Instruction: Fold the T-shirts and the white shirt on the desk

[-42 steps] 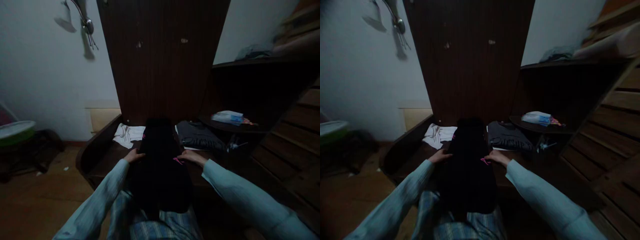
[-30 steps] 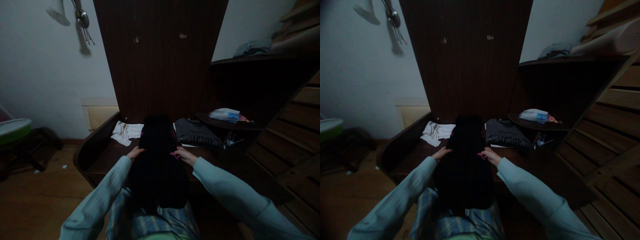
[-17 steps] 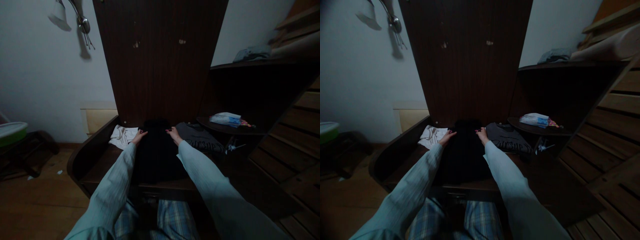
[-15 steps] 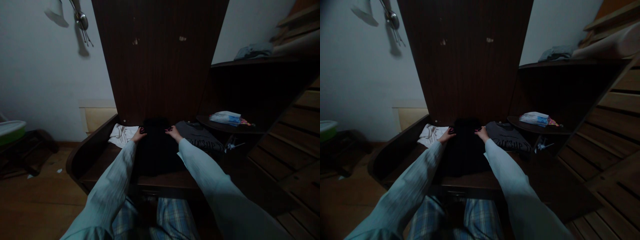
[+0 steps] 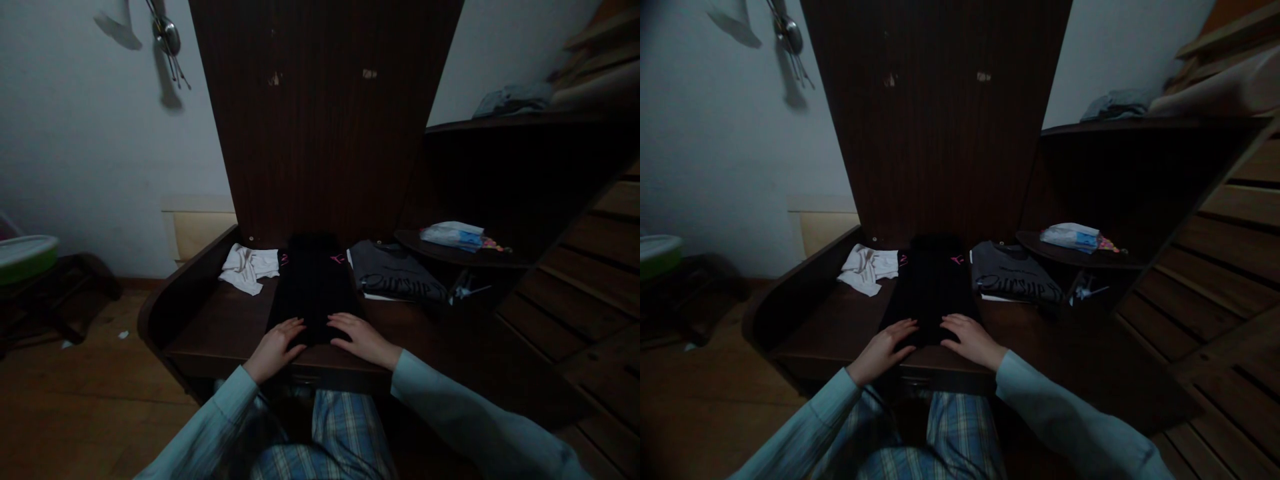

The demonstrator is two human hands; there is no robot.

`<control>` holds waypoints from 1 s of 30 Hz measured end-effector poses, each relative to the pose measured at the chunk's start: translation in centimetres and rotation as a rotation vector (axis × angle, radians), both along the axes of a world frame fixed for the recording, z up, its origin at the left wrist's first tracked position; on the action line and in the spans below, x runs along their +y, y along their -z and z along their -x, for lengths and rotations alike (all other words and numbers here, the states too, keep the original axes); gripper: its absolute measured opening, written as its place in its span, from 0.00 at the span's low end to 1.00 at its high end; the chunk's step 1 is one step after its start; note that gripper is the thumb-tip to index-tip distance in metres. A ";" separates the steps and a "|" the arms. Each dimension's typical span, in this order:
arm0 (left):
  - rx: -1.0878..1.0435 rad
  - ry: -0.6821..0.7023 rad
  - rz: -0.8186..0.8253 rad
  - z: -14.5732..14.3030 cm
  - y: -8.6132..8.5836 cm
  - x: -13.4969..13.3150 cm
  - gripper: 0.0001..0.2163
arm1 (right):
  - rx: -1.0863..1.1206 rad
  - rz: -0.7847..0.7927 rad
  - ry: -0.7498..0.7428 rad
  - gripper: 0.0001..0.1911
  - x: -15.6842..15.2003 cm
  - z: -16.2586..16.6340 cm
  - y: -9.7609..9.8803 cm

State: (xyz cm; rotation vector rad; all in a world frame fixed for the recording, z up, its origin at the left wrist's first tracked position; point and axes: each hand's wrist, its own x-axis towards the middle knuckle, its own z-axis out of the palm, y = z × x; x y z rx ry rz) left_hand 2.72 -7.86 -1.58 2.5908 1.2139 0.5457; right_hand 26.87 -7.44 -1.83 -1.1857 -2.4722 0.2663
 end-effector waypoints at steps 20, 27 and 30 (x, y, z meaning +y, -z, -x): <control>-0.067 -0.093 -0.072 -2.1 0.6 -4.5 0.11 | 0.020 0.021 -0.025 0.11 -4.2 2.3 -1.5; -0.288 -0.056 0.060 -1.2 1.4 -5.0 0.16 | 0.153 0.235 0.084 0.09 -2.8 3.2 -1.4; -0.327 -0.027 0.139 -0.2 1.3 -4.9 0.13 | 0.175 0.246 0.110 0.08 -2.6 3.4 -1.1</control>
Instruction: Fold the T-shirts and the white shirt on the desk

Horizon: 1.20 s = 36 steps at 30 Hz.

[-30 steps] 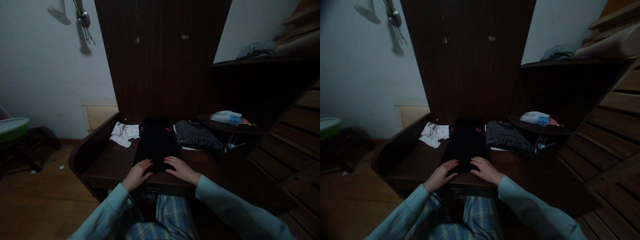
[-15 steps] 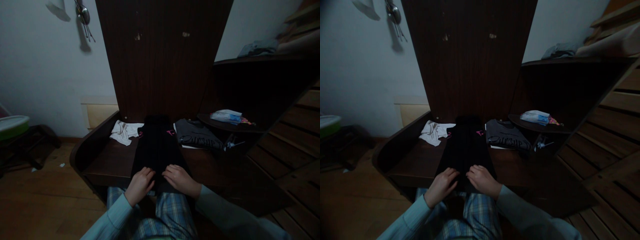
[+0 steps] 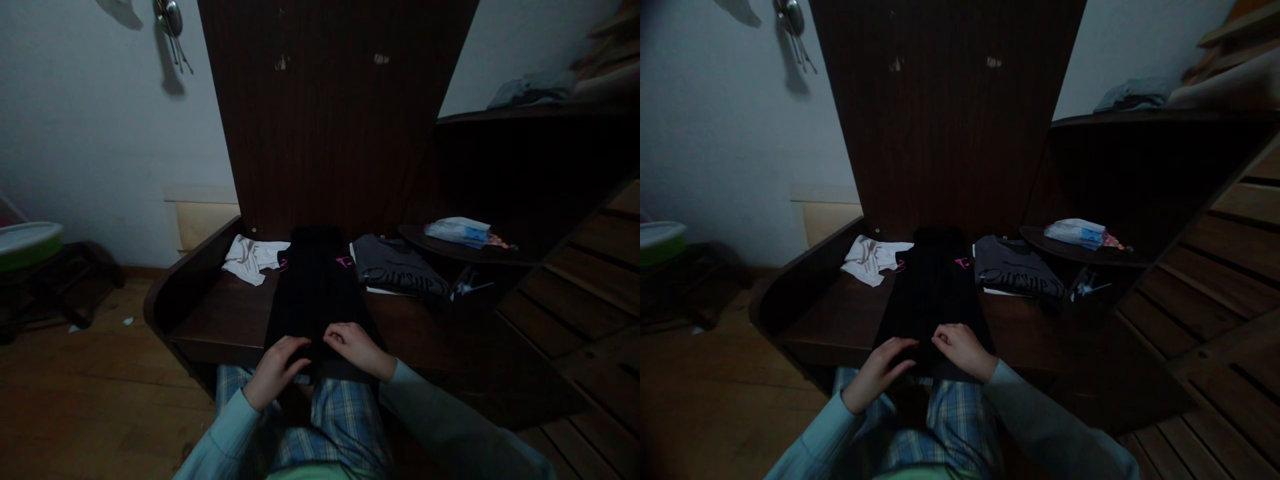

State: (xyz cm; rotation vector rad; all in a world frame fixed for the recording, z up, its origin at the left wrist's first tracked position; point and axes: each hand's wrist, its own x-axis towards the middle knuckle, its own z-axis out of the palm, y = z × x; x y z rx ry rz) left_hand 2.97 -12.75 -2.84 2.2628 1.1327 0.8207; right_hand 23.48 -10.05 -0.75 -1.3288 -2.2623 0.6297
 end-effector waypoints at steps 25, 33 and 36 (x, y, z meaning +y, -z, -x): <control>-0.054 -0.078 -0.080 0.0 0.5 -0.8 0.14 | -0.184 -0.247 -0.073 0.07 -2.3 3.8 0.5; -0.034 -0.391 -0.185 1.5 1.2 -0.9 0.17 | -0.206 -0.187 0.063 0.06 -2.7 4.5 0.2; -0.050 -0.522 -0.197 2.4 1.4 -1.0 0.17 | -0.209 -0.173 0.081 0.06 -2.9 4.1 0.4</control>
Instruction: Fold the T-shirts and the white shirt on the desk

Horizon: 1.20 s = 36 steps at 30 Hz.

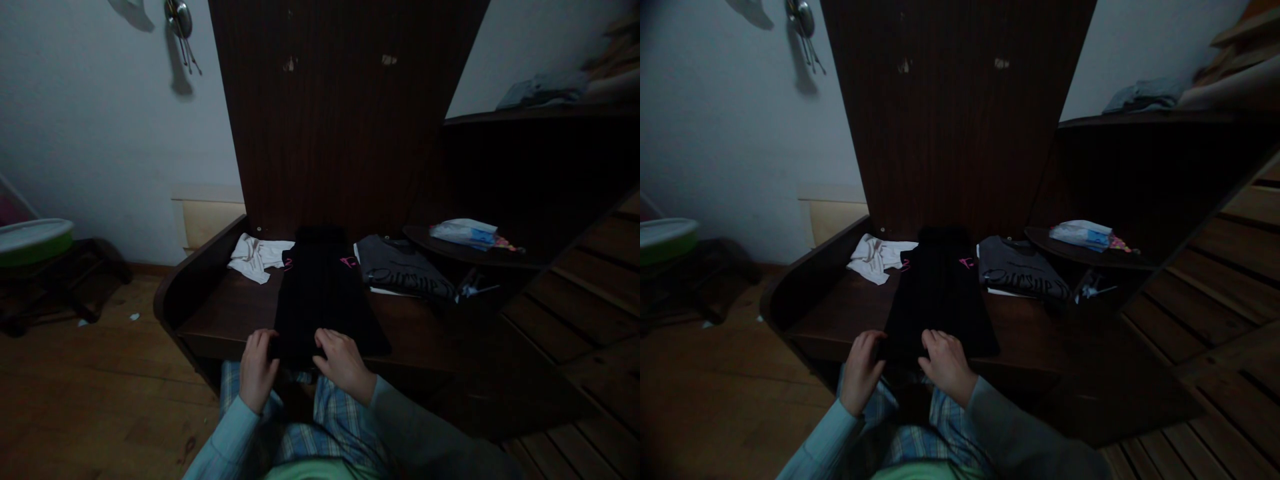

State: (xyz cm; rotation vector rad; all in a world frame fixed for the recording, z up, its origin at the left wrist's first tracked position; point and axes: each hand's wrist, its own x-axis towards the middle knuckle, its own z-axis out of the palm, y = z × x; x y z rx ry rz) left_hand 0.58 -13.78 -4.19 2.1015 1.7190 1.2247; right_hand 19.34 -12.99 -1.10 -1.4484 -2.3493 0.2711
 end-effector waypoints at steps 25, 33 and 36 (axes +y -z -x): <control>-0.042 0.084 0.113 0.1 -0.5 0.5 0.11 | -0.050 0.042 0.047 0.12 -0.4 -0.1 1.1; -0.017 0.093 0.124 0.4 -0.3 0.7 0.10 | -0.087 -0.050 0.055 0.19 0.2 -0.1 -0.5; -0.014 0.093 0.127 0.3 -0.4 0.6 0.10 | -0.058 -0.090 -0.098 0.18 0.5 -0.3 -0.4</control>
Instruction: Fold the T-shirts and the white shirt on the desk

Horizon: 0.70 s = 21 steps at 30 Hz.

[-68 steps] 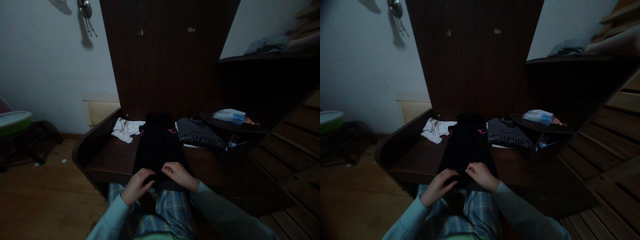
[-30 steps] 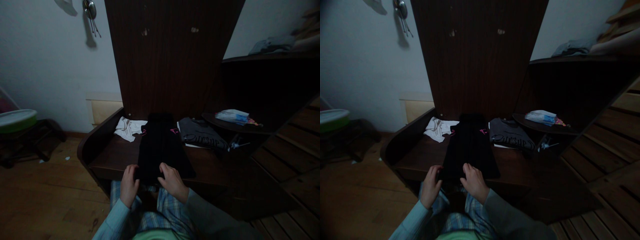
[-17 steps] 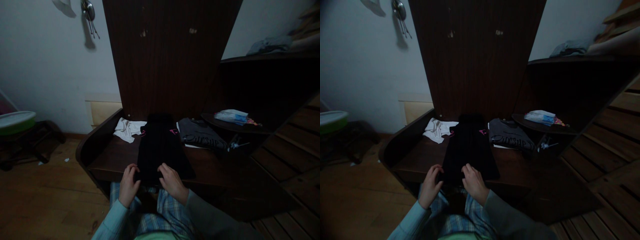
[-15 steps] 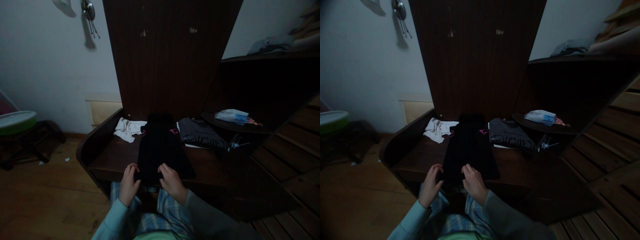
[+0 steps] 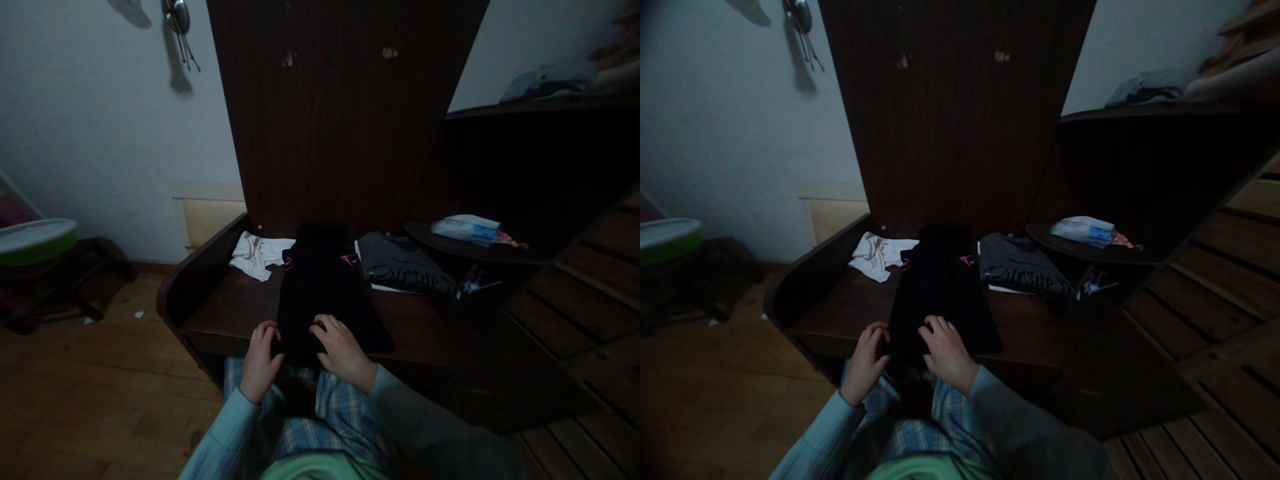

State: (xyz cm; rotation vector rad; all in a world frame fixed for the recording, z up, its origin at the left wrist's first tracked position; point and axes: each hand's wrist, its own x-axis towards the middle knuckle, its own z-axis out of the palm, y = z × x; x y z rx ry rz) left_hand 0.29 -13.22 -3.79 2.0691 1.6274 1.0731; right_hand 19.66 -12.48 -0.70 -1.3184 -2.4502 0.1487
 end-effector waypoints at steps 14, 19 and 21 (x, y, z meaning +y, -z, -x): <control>-0.078 -0.023 -0.002 -0.5 -0.6 -0.4 0.12 | 0.398 0.034 0.020 0.20 -0.2 0.0 3.4; -0.157 -0.199 0.121 -1.4 -0.5 -1.0 0.18 | 0.416 0.062 0.005 0.20 -0.3 -0.3 3.2; -0.156 -0.182 0.218 -1.5 -0.5 -1.2 0.21 | 0.395 0.055 0.002 0.19 -0.4 -0.6 3.0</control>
